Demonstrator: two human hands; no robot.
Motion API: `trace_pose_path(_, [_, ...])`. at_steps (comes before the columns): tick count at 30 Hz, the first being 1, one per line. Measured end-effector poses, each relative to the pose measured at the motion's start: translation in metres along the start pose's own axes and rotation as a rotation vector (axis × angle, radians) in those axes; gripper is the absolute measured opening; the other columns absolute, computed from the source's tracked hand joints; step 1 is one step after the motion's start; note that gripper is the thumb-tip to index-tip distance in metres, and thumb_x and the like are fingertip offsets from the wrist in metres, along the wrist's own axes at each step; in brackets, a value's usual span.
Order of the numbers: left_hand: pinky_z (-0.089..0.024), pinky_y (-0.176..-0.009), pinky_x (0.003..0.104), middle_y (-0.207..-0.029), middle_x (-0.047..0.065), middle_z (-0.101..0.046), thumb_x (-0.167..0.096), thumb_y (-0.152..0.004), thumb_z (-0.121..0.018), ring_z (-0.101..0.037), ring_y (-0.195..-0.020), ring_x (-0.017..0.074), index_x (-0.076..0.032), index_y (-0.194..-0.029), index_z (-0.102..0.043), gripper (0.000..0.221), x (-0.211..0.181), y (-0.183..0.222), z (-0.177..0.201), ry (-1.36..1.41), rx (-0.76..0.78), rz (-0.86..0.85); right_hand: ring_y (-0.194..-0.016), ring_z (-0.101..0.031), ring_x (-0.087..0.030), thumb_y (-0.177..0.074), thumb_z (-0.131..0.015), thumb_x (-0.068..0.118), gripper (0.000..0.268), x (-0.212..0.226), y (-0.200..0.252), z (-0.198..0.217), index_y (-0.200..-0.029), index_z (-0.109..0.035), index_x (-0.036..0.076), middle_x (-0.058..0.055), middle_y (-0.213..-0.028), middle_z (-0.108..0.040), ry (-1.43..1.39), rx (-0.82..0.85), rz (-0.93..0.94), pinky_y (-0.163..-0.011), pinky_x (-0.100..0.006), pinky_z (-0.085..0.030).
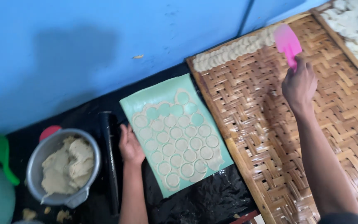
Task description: The recorder rolls out dough, uses a circular cutter to create rounds, and transfers them to a woven tray using a spatula.
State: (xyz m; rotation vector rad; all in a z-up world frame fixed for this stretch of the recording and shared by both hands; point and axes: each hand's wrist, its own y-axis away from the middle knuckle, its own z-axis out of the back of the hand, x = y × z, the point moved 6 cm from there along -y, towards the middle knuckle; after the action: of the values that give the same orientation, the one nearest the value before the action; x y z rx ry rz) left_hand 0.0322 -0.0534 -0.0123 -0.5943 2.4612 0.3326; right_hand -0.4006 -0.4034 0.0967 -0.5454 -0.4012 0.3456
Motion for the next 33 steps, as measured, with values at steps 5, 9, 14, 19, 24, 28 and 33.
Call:
trace_pose_path(5, [-0.041,-0.114,0.046,-0.146,0.015,-0.057,-0.057,-0.103,-0.050,-0.054,-0.133,0.0313,-0.002,-0.146,-0.051,0.070,0.003,-0.003,0.011,0.030,0.032,-0.018,-0.076,-0.068,-0.030,-0.102,-0.066,0.012,0.031,0.125,0.083,0.014,-0.131,-0.066,0.003,-0.018,-0.097,-0.072,-0.392,0.223,0.162,-0.068,-0.043,-0.054])
trace_pose_path(9, [-0.043,-0.113,0.046,-0.144,0.016,-0.058,-0.055,-0.105,-0.051,-0.056,-0.132,0.0305,0.000,-0.144,-0.052,0.067,0.002,-0.002,0.004,0.074,0.107,-0.017,-0.056,-0.067,-0.021,-0.093,-0.070,0.017,0.035,0.216,0.143,0.021,-0.127,-0.069,0.008,-0.013,-0.083,-0.073,-0.532,0.565,0.150,-0.052,-0.037,-0.054])
trace_pose_path(14, [-0.044,-0.111,0.043,-0.143,0.015,-0.058,-0.055,-0.104,-0.050,-0.056,-0.131,0.0291,-0.001,-0.145,-0.051,0.068,0.000,0.001,0.002,0.040,0.035,-0.023,-0.062,-0.069,-0.028,-0.094,-0.068,0.017,0.033,0.277,0.167,0.030,-0.127,-0.069,0.009,-0.014,-0.091,-0.072,-0.590,0.584,0.259,-0.057,-0.041,-0.054])
trace_pose_path(19, [-0.044,-0.110,0.042,-0.143,0.017,-0.059,-0.054,-0.104,-0.049,-0.057,-0.130,0.0283,0.000,-0.147,-0.051,0.069,-0.001,-0.001,0.006,0.032,0.011,-0.020,-0.069,-0.069,-0.036,-0.096,-0.066,0.019,0.032,0.298,0.167,0.029,-0.127,-0.068,0.010,-0.015,-0.093,-0.070,-0.511,0.539,0.299,-0.062,-0.048,-0.053])
trace_pose_path(24, [-0.045,-0.111,0.042,-0.142,0.015,-0.058,-0.053,-0.105,-0.049,-0.056,-0.130,0.0277,-0.002,-0.144,-0.051,0.064,0.001,-0.002,0.005,0.066,0.026,-0.008,-0.071,-0.069,-0.037,-0.096,-0.065,0.022,0.032,0.298,0.166,0.024,-0.126,-0.069,0.011,-0.015,-0.092,-0.070,-0.476,0.556,0.284,-0.062,-0.049,-0.052])
trace_pose_path(28, [-0.045,-0.110,0.042,-0.141,0.016,-0.059,-0.052,-0.105,-0.049,-0.056,-0.130,0.0277,-0.003,-0.143,-0.052,0.063,0.002,-0.002,0.008,0.050,0.008,-0.006,-0.073,-0.069,-0.037,-0.096,-0.066,0.021,0.031,0.295,0.168,0.013,-0.125,-0.070,0.011,-0.015,-0.092,-0.070,-0.486,0.558,0.300,-0.063,-0.048,-0.053])
trace_pose_path(33, [-0.044,-0.110,0.043,-0.141,0.017,-0.058,-0.053,-0.105,-0.049,-0.056,-0.130,0.0285,-0.002,-0.145,-0.051,0.065,0.001,-0.002,0.005,0.037,0.018,0.000,-0.070,-0.071,-0.031,-0.093,-0.070,0.019,0.033,0.289,0.166,-0.006,-0.124,-0.070,0.008,-0.017,-0.095,-0.072,-0.568,0.622,0.224,-0.064,-0.043,-0.055])
